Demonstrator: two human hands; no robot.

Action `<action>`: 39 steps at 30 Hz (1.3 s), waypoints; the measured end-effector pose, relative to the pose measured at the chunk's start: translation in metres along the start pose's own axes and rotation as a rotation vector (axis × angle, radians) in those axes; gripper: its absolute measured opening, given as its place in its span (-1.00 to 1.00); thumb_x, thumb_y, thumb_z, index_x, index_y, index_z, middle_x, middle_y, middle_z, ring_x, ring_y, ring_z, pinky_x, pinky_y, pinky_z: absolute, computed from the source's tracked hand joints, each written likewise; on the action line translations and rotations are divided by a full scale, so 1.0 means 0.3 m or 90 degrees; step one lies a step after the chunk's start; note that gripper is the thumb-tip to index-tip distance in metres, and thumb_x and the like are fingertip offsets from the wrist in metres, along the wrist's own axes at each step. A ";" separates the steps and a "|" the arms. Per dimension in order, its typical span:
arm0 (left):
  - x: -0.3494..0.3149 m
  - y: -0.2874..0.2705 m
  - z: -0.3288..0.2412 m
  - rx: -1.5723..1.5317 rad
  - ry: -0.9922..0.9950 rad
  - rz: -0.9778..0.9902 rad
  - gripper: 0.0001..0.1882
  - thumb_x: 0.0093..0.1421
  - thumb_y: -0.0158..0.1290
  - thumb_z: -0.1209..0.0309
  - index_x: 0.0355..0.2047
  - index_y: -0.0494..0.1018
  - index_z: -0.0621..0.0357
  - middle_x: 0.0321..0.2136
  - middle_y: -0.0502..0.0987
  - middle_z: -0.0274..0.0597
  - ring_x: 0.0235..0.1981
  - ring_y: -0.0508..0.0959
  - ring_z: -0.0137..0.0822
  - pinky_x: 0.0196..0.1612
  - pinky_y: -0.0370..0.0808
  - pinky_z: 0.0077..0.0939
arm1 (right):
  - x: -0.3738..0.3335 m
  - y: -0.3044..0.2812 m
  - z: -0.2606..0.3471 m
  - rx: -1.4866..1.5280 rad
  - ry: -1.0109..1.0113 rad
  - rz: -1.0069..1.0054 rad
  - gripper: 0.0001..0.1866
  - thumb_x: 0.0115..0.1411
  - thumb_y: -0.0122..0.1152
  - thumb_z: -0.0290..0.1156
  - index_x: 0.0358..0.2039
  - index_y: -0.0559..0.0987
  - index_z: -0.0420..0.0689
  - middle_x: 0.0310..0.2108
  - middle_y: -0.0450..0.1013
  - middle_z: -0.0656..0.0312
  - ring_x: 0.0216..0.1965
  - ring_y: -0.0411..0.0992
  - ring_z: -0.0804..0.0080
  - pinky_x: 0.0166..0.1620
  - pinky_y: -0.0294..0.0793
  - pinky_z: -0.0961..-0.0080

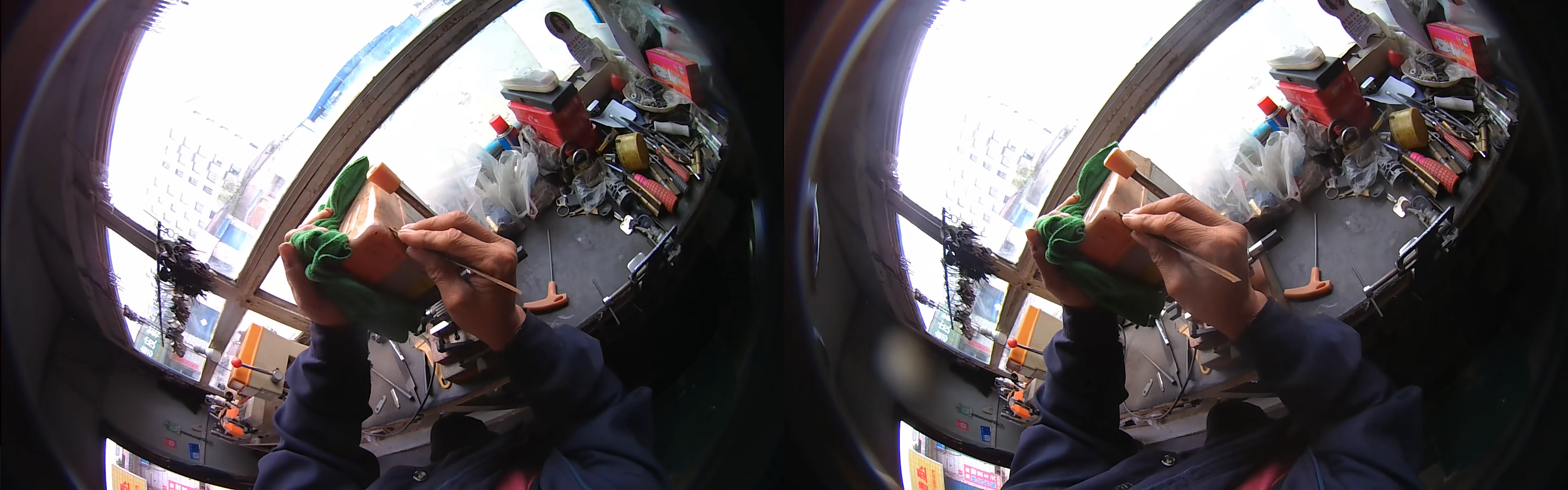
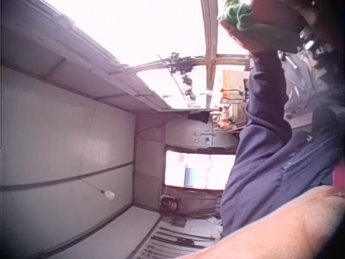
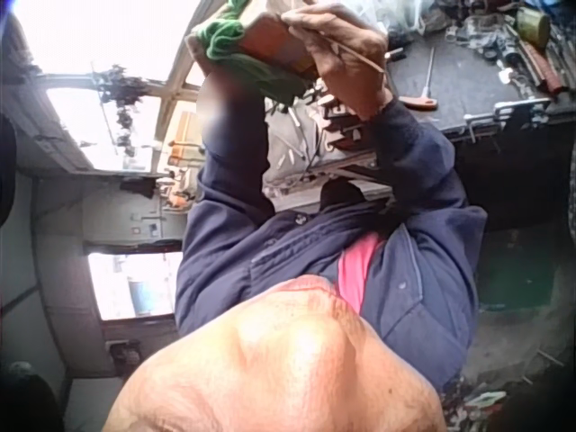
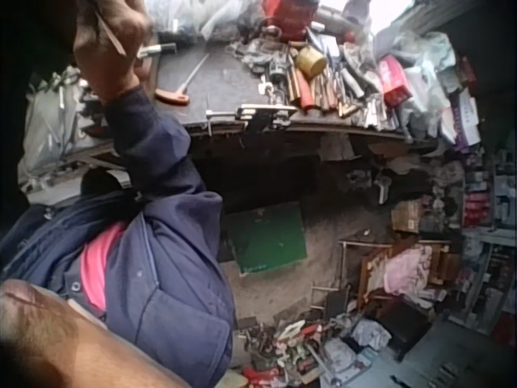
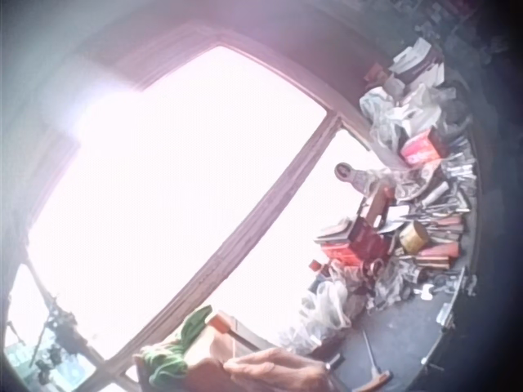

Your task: The person wipes the exterior of a key duplicator machine with a green cloth, then uses a small metal tool to scrape or clean crevices on the machine's surface. The person repeatedly wipes and scrapes different areas of the machine throughout the clip.

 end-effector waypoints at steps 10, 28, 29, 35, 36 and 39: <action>0.026 -0.043 0.008 -0.016 0.012 0.049 -0.20 0.61 -0.27 -0.21 0.30 0.40 0.39 0.07 0.64 0.08 0.09 0.68 -0.06 0.23 0.62 -0.03 | -0.001 0.007 0.000 0.008 0.006 -0.011 -0.79 0.22 0.48 -0.69 -0.12 0.80 -0.25 -0.21 0.71 0.07 -0.18 0.73 0.26 -0.05 0.74 0.41; -0.001 0.009 -0.005 -0.035 0.001 0.013 -0.34 0.65 -0.29 -0.11 0.11 0.49 0.30 0.04 0.57 -0.04 -0.09 0.57 -0.38 0.12 0.52 -0.34 | -0.003 0.005 0.006 -0.004 0.000 -0.006 -0.80 0.22 0.48 -0.68 -0.13 0.80 -0.24 -0.20 0.71 0.08 -0.17 0.73 0.26 -0.07 0.74 0.40; 0.001 0.011 -0.002 -0.037 -0.010 0.020 -0.34 0.65 -0.30 -0.10 0.10 0.49 0.30 0.05 0.57 -0.03 -0.09 0.57 -0.37 0.13 0.53 -0.34 | -0.004 -0.003 0.020 0.013 -0.035 -0.024 -0.80 0.22 0.48 -0.68 -0.13 0.80 -0.24 -0.20 0.71 0.09 -0.18 0.73 0.26 -0.08 0.74 0.40; 0.008 0.002 -0.003 -0.022 0.004 0.021 -0.37 0.66 -0.31 -0.08 0.05 0.49 0.26 0.09 0.55 0.02 -0.10 0.57 -0.35 0.13 0.52 -0.32 | -0.003 0.007 0.002 -0.005 0.002 -0.005 -0.80 0.23 0.48 -0.68 -0.13 0.80 -0.24 -0.21 0.70 0.08 -0.17 0.73 0.26 -0.06 0.75 0.39; 0.005 0.008 -0.003 -0.025 0.008 0.037 -0.38 0.66 -0.32 -0.08 0.04 0.49 0.26 0.09 0.55 0.03 -0.11 0.57 -0.35 0.12 0.52 -0.32 | -0.006 0.006 0.005 -0.008 -0.001 -0.004 -0.81 0.23 0.48 -0.67 -0.13 0.80 -0.25 -0.21 0.71 0.08 -0.18 0.73 0.26 -0.06 0.74 0.40; 0.005 0.005 0.002 -0.024 -0.009 0.033 -0.38 0.66 -0.33 -0.07 0.03 0.49 0.26 0.10 0.54 0.08 -0.08 0.58 -0.31 0.15 0.52 -0.29 | -0.008 0.004 -0.003 -0.007 0.014 -0.002 -0.80 0.24 0.47 -0.67 -0.12 0.80 -0.25 -0.20 0.71 0.08 -0.18 0.73 0.25 -0.06 0.74 0.41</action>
Point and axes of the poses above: each hand's wrist, its own x-axis towards the middle knuckle, its own y-axis out of the palm, z = x × y, the point moved 8 cm from there along x, towards the middle knuckle
